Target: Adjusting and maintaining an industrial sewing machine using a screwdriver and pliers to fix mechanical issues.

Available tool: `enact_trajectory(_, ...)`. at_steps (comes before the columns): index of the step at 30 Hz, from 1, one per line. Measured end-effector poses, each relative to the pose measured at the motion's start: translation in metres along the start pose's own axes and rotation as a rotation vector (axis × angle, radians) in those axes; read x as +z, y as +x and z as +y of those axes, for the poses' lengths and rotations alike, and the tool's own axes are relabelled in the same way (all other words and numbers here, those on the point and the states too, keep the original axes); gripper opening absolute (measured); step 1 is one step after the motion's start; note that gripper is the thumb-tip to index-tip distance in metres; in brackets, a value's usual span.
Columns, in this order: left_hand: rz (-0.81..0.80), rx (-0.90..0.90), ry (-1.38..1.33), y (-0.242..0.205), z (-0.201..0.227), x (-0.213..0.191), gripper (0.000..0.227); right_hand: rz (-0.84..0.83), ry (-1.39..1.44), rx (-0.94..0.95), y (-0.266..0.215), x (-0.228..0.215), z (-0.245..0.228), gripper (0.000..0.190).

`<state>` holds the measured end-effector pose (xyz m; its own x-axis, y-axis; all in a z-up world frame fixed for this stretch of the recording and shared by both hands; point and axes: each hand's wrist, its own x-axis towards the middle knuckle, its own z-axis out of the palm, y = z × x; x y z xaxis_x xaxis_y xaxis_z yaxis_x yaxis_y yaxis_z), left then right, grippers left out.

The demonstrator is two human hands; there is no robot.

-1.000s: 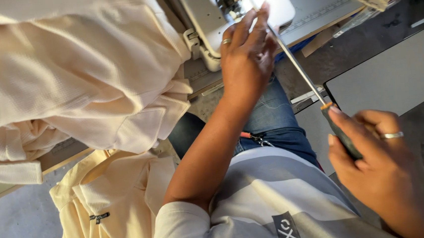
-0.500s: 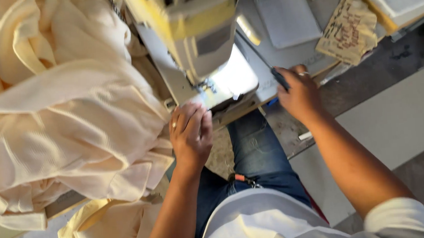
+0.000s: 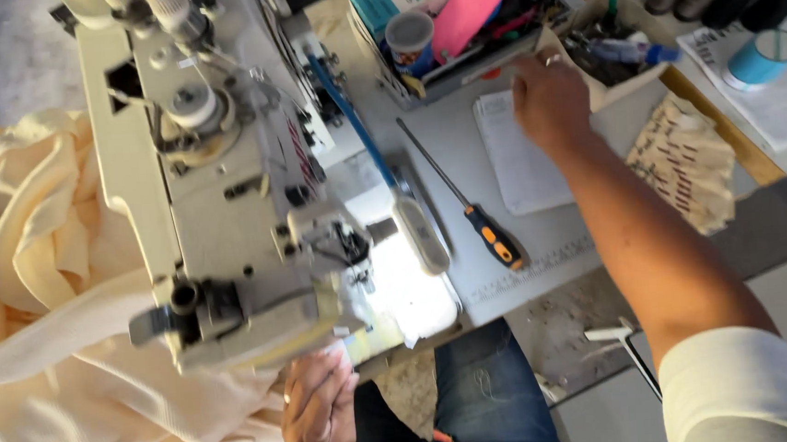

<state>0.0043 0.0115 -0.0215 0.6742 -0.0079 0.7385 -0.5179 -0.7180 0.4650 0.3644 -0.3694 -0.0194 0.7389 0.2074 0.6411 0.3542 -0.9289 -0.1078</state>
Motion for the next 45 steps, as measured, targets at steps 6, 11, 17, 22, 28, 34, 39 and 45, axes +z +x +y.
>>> enact_trajectory(6, 0.109, -0.18, 0.171, -0.023, -0.006, 0.013, 0.01, -0.335, -0.231, 0.137, 0.069, 0.067, 0.038, 0.017)
enact_trajectory(11, 0.042, -0.328, 0.34, -0.074, -0.027, 0.017, 0.01, -0.411, -0.399, -0.009, 0.076, 0.077, 0.042, 0.02)
enact_trajectory(17, 0.0, -0.331, 0.231, -0.042, -0.009, 0.016, 0.015, -0.463, -0.564, -0.179, 0.085, 0.072, 0.053, 0.022)
enact_trajectory(22, 0.063, -0.238, 0.213, -0.05, -0.019, 0.02, 0.011, -0.214, -0.445, -0.258, 0.073, 0.078, 0.086, 0.018)
enact_trajectory(28, 0.088, -0.239, 0.211, -0.046, -0.021, 0.018, 0.01, -0.066, -0.157, -0.102, 0.078, 0.012, 0.075, 0.016)
enact_trajectory(34, 0.082, 0.008, 0.039, 0.0, -0.003, 0.009, 0.015, 0.234, 0.269, 0.059, 0.048, -0.068, 0.064, 0.016)
enact_trajectory(39, -0.03, -0.025, -0.014, 0.004, 0.002, 0.001, 0.013, 0.398, 0.512, 0.113, -0.031, -0.155, 0.046, 0.007)
enact_trajectory(45, -0.074, -0.008, -0.001, 0.007, 0.005, -0.007, 0.014, 0.559, 0.784, 0.403, -0.188, -0.191, 0.019, 0.038)
